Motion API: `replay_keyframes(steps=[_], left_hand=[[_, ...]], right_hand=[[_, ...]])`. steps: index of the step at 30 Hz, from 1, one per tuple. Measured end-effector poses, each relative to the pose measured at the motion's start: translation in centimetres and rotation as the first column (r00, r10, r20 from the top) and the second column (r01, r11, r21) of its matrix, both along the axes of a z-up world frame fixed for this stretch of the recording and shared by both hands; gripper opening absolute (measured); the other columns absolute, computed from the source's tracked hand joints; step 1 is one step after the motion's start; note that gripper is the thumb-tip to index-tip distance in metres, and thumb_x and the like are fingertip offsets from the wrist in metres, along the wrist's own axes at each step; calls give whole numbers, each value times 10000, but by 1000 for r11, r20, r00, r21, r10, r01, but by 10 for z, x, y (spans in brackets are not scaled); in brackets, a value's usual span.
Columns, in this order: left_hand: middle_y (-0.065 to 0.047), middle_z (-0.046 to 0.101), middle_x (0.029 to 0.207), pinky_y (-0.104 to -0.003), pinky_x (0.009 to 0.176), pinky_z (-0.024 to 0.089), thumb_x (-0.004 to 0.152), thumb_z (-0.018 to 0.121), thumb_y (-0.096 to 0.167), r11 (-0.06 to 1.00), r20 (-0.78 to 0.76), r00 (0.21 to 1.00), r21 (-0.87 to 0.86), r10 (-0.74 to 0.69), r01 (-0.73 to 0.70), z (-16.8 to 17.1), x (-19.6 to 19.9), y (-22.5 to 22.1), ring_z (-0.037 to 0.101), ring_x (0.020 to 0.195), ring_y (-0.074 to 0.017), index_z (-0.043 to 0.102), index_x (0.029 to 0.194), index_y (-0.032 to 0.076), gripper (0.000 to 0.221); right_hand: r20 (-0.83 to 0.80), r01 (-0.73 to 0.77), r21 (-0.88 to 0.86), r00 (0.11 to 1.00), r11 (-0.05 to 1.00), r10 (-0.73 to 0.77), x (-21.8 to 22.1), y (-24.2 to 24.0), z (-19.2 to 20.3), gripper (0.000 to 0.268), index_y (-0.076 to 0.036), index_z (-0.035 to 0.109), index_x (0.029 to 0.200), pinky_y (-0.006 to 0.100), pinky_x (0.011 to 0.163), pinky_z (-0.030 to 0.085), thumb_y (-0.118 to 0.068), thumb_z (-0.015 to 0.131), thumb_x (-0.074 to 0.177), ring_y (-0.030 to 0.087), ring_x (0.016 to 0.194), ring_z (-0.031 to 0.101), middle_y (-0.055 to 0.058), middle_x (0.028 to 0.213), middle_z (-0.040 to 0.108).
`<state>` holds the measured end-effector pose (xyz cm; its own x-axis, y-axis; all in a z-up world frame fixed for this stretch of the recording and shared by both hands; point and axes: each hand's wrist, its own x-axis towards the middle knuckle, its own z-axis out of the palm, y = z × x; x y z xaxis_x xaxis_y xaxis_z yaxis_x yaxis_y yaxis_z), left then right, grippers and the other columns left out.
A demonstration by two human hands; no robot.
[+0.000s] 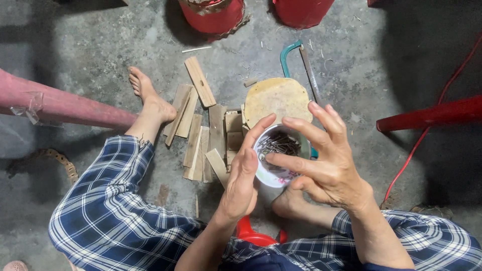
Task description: Hammering nails into a circular wooden frame to construct or repair a drum.
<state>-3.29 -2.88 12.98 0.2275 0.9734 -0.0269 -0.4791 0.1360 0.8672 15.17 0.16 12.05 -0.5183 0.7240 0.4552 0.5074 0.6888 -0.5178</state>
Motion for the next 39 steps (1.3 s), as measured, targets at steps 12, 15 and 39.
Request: replay_keyframes(steps=[12,15,39], left_hand=[[-234,417,1516,-465,1205,324,1050,294,519,1000,-10,1000,0,-17,17,1,4,0,431,1405,-317,255,1535,1,711],[-191,314,1601,-448,1231,286,1044,306,524,1000,-25,1000,7,-6,6,-5,8,0,362,1464,-309,230,1536,-26,742],[-231,71,1674,-508,1249,133,1054,227,506,999,-180,983,24,27,-23,-41,22,-6,105,1557,-367,60,1566,-15,750]], right_hand=[[15,64,-16,998,998,-64,-9,1,5,252,-209,795,884,562,1297,155,-385,619,921,327,1486,260,106,1443,543],[33,94,-40,995,995,-92,-14,0,13,96,-180,777,815,545,1279,137,-258,736,853,320,1488,235,118,1418,578],[285,330,172,886,928,-367,-53,-6,11,213,-88,644,715,668,1165,217,-181,734,884,349,1395,457,74,1370,653]])
